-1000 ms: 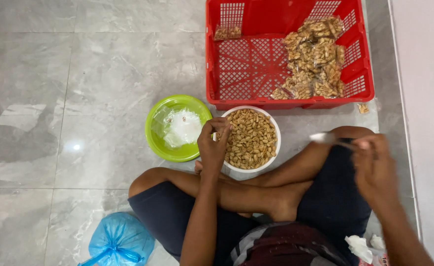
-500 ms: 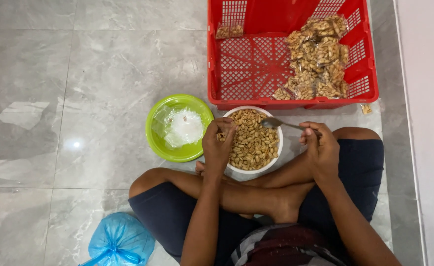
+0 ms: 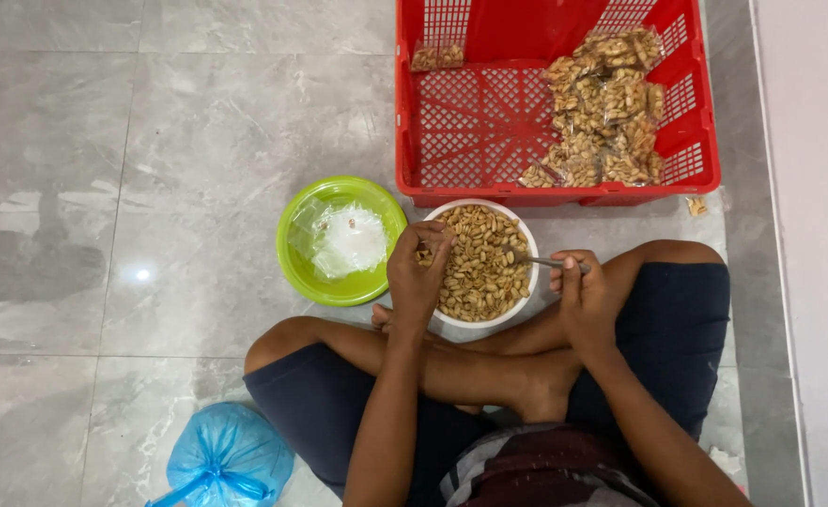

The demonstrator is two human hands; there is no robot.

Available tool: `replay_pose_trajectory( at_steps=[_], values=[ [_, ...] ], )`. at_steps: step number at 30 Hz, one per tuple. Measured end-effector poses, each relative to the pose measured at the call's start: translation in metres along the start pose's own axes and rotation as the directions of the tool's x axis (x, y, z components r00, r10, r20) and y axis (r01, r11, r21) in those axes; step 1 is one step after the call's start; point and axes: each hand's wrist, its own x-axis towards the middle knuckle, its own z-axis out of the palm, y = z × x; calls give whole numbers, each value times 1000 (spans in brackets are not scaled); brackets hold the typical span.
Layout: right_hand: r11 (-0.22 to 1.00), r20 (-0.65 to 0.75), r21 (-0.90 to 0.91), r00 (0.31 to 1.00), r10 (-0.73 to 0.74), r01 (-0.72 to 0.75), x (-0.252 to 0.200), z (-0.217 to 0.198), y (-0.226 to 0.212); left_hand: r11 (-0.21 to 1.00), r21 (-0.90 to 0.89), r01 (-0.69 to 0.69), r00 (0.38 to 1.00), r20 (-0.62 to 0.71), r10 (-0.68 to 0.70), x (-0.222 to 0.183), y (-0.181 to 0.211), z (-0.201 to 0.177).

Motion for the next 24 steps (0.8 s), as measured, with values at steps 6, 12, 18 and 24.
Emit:
replay_pose_trajectory(
  at_steps=[6,12,18,24],
  values=[
    [990,-46,79,991,125,-121,-4,-8,-7,1000,26,2,1000,13,-2,-4,-6,1],
    [977,-138,170,979,149,-125,-2,-19,-14,998,60,-15,1000,20,14,-6,-3,3],
    [963,-134,256,984,120,-82,1,-22,-47,990,135,-40,998,45,34,-7,3,2],
    [964,-127,262,992,-10,44,4,-17,-88,866,413,-281,959,134,248,-7,-1,3]
  ],
)
